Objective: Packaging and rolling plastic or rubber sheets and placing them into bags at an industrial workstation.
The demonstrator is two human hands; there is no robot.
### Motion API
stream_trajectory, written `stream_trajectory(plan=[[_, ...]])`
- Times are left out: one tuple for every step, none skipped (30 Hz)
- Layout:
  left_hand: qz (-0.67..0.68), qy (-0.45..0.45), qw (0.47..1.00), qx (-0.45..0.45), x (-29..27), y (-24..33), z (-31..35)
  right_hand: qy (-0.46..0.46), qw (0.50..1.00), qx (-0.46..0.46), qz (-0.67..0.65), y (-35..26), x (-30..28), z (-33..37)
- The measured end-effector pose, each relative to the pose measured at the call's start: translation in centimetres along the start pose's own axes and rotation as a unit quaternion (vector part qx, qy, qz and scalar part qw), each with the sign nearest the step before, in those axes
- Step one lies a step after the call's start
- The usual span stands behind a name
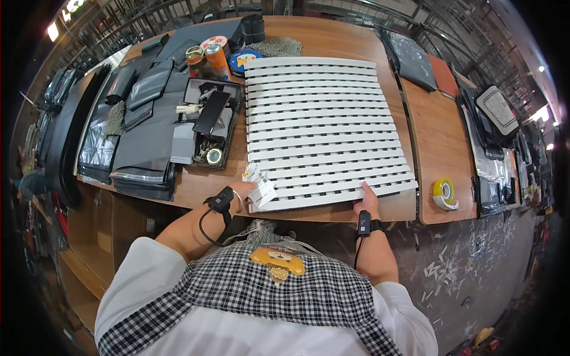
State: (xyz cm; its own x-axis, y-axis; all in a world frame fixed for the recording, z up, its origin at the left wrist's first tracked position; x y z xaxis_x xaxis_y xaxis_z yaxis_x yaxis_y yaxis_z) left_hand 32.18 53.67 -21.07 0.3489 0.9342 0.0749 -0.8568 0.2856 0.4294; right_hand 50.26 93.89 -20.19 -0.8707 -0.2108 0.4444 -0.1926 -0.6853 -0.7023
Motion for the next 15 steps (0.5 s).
stream_trajectory(plan=[[-0.006, 0.002, 1.000, 0.003, 0.2, 0.0, 0.1, -0.030, 0.999, -0.014, 0.010, -0.2, 0.3, 0.6], [-0.006, 0.005, 1.000, 0.017, 0.2, 0.0, 0.3, -0.056, 0.997, -0.054, 0.005, -0.4, 0.4, 1.4], [-0.003, 0.005, 1.000, 0.009, 0.1, -0.5, 0.3, -0.061, 0.997, -0.051, 0.009, -0.3, -0.2, 2.4], [0.038, 0.009, 0.999, 0.008, -0.2, -1.1, 0.4, -0.063, 0.997, -0.037, 0.010, 0.4, -1.0, 3.5], [0.081, -0.010, 0.996, 0.016, -0.3, -1.9, 0.5, -0.076, 0.996, -0.044, 0.006, 0.8, -2.0, 4.8], [0.113, -0.019, 0.993, 0.015, -0.7, -2.8, 0.5, -0.100, 0.985, -0.084, 0.117, 1.2, -3.2, 6.4], [0.069, 0.011, 0.998, 0.002, -1.4, -4.1, 0.6, -0.084, 0.983, -0.072, 0.148, 1.9, -4.8, 7.7], [0.035, 0.008, 0.999, 0.013, -1.8, -5.0, 0.7, -0.086, 0.991, -0.048, 0.095, 2.7, -6.0, 9.0], [-0.003, 0.029, 1.000, 0.006, -2.5, -6.2, 0.8, -0.037, 0.998, 0.044, -0.038, 4.3, -7.5, 10.3], [-0.019, 0.032, 0.999, 0.031, -2.8, -6.6, 0.9, -0.018, 0.998, 0.056, -0.029, 4.7, -8.4, 11.0], [-0.016, 0.010, 0.999, 0.038, -2.8, -7.3, 0.8, 0.018, 0.996, 0.084, -0.021, 5.2, -9.5, 11.9], [0.009, 0.017, 0.998, 0.054, -3.1, -7.4, 0.7, 0.065, 0.991, 0.111, 0.039, 5.4, -10.4, 12.4], [0.036, 0.018, 0.997, 0.073, -3.1, -7.3, 0.5, 0.046, 0.991, 0.128, 0.016, 5.4, -9.9, 12.7], [0.051, 0.027, 0.995, 0.084, -3.2, -7.0, 0.2, 0.026, 0.995, 0.094, -0.007, 4.8, -9.0, 12.4], [0.063, 0.027, 0.993, 0.094, -3.0, -6.2, -0.2, -0.009, 0.997, 0.066, -0.039, 4.1, -7.7, 12.0]])
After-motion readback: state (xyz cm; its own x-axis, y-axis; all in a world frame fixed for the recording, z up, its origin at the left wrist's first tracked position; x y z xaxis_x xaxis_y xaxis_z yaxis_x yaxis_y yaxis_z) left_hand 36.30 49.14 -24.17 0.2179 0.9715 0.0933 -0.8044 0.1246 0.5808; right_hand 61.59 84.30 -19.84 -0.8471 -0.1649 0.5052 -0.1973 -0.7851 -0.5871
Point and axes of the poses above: each hand's wrist, its own z-axis away from the middle knuckle, its own x-axis out of the palm, y = z × x, the point moved 7 cm from there along -z, towards the middle knuckle, and after that the axes turned 10 degrees about -x, right-handed, at the moved point
